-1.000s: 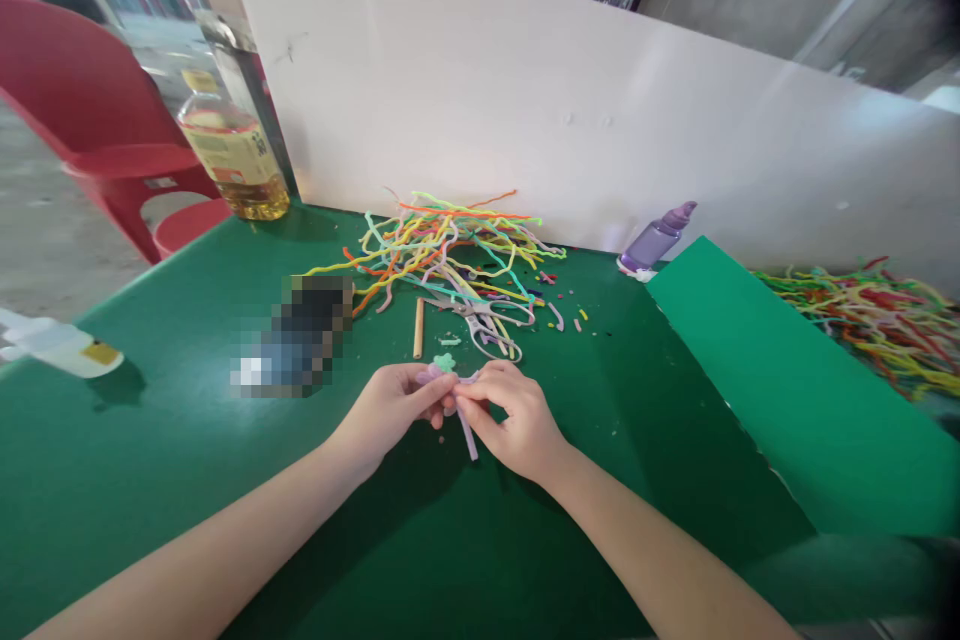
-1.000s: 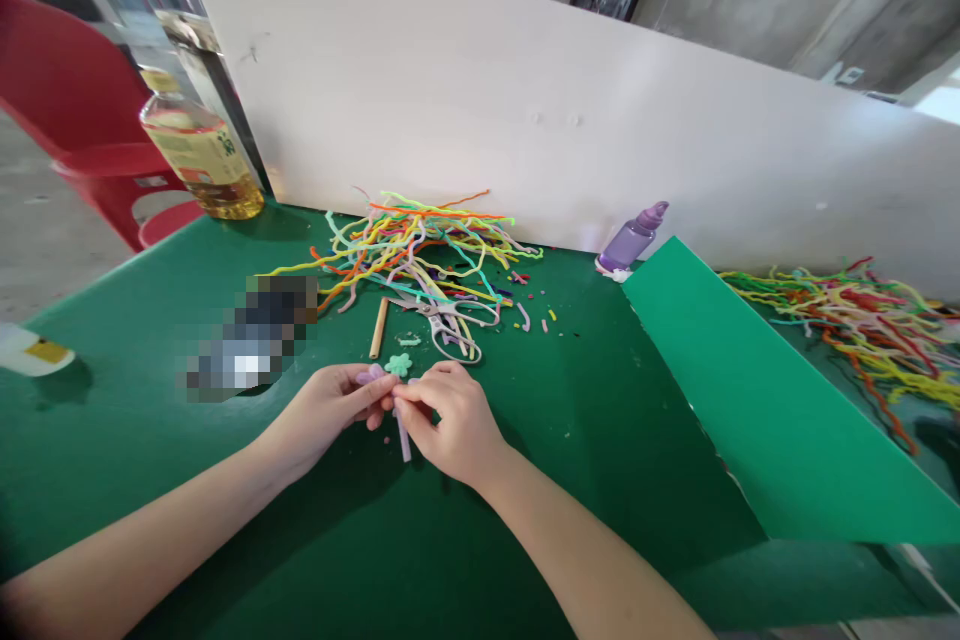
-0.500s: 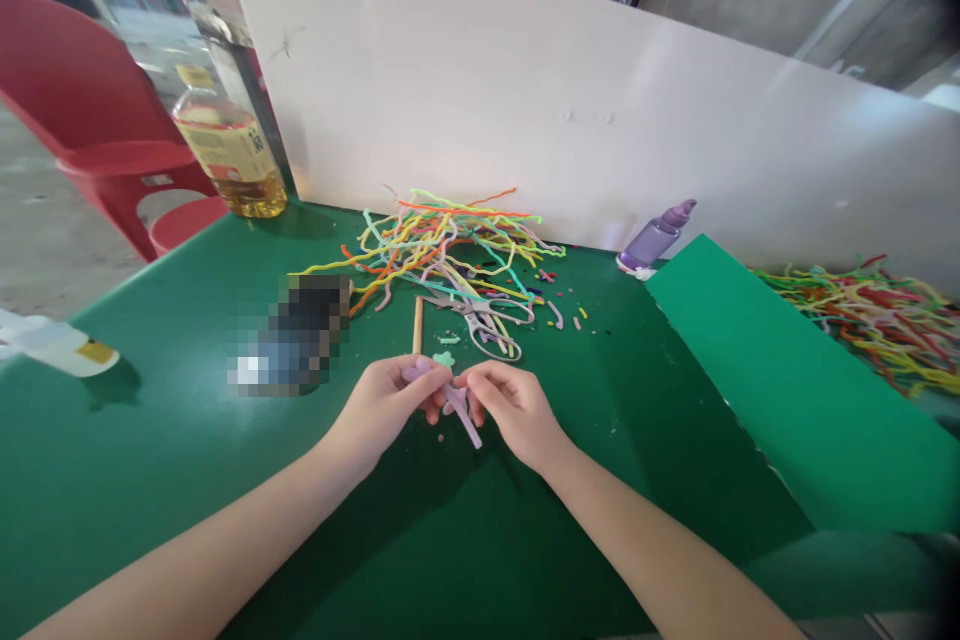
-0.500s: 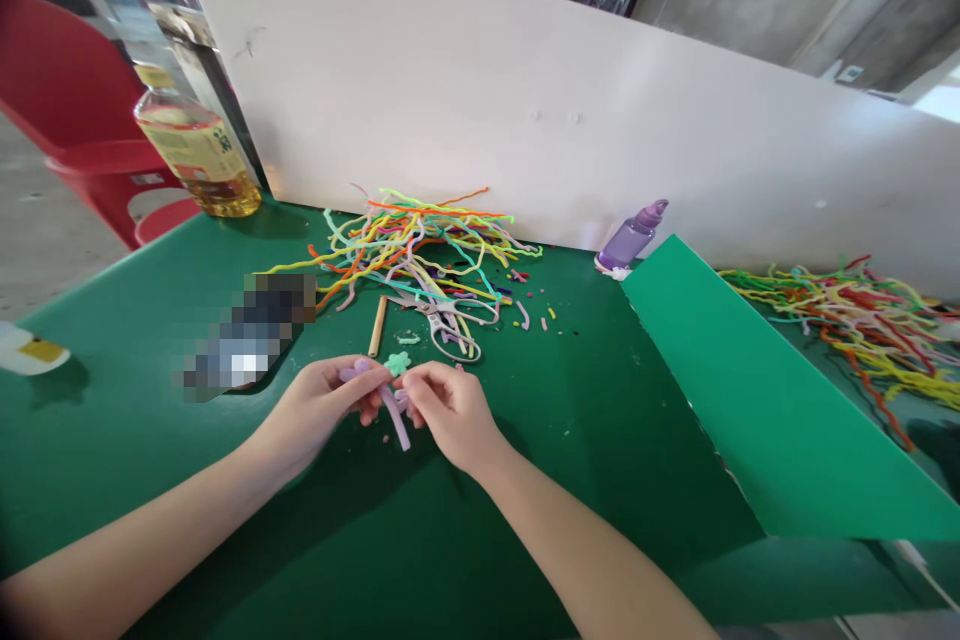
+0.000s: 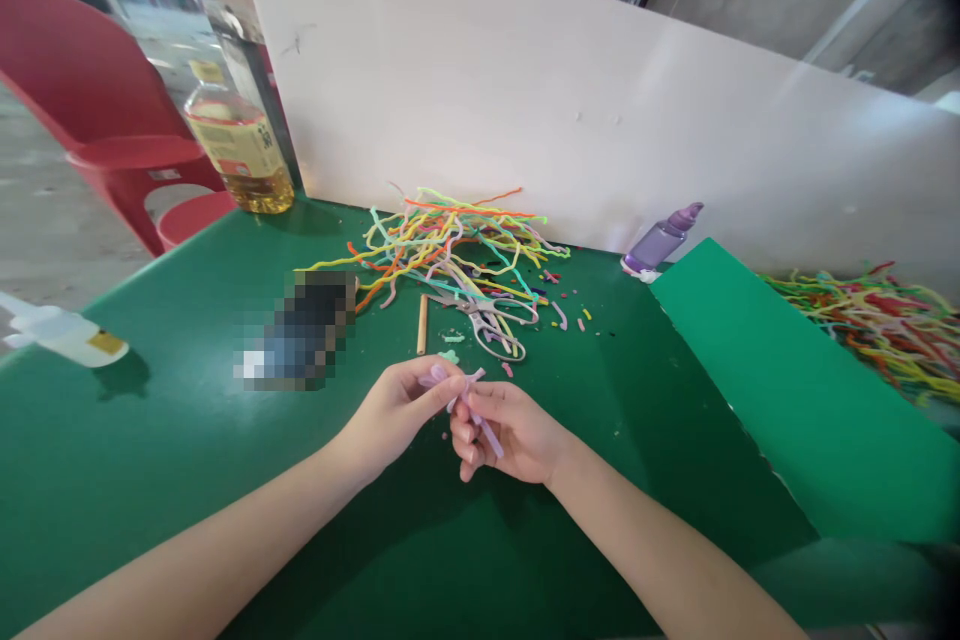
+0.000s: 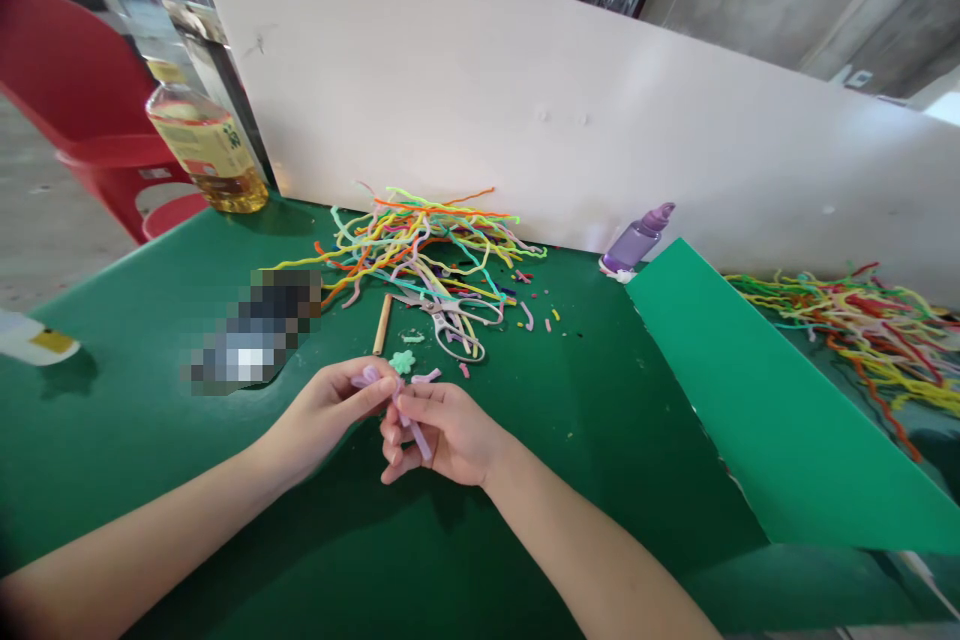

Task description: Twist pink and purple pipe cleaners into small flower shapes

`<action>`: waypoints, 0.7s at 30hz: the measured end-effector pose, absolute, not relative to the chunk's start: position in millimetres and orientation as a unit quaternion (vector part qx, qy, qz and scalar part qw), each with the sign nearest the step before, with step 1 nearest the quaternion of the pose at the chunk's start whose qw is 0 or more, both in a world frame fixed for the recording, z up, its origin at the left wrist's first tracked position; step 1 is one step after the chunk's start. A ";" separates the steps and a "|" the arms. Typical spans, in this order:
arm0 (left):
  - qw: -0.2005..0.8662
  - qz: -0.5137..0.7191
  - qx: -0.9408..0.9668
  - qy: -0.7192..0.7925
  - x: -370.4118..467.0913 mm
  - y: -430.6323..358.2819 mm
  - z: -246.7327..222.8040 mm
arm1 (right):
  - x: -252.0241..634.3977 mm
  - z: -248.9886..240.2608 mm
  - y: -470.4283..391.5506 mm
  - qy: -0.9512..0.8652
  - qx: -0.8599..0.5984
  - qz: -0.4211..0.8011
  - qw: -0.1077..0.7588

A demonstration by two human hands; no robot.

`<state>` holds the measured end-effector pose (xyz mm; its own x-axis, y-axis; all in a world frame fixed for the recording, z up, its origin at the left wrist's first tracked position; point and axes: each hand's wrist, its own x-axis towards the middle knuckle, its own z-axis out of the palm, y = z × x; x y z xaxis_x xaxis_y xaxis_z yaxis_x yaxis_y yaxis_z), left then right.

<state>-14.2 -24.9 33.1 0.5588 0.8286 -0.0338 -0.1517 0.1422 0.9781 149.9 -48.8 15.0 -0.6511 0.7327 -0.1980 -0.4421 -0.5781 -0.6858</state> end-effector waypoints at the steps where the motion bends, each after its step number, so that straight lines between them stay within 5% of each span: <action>1: 0.686 0.355 0.556 0.306 -14.2 -25.0 33.3 | 149.5 14.3 -48.7 -0.311 -0.243 0.850 0.348; 16: 0.615 0.357 0.574 0.406 -14.5 -23.9 30.4 | 149.4 20.6 -50.3 -0.558 -0.482 0.539 0.407; 21: 0.612 0.360 0.561 0.425 -13.9 -24.1 32.9 | 154.6 19.8 -54.6 -0.717 -0.515 0.268 0.386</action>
<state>-13.9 -24.1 32.9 0.3796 0.9179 -0.1158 0.0355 0.1106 0.9932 154.6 -54.6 19.8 -0.1708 0.9457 0.2766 0.5318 0.3248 -0.7821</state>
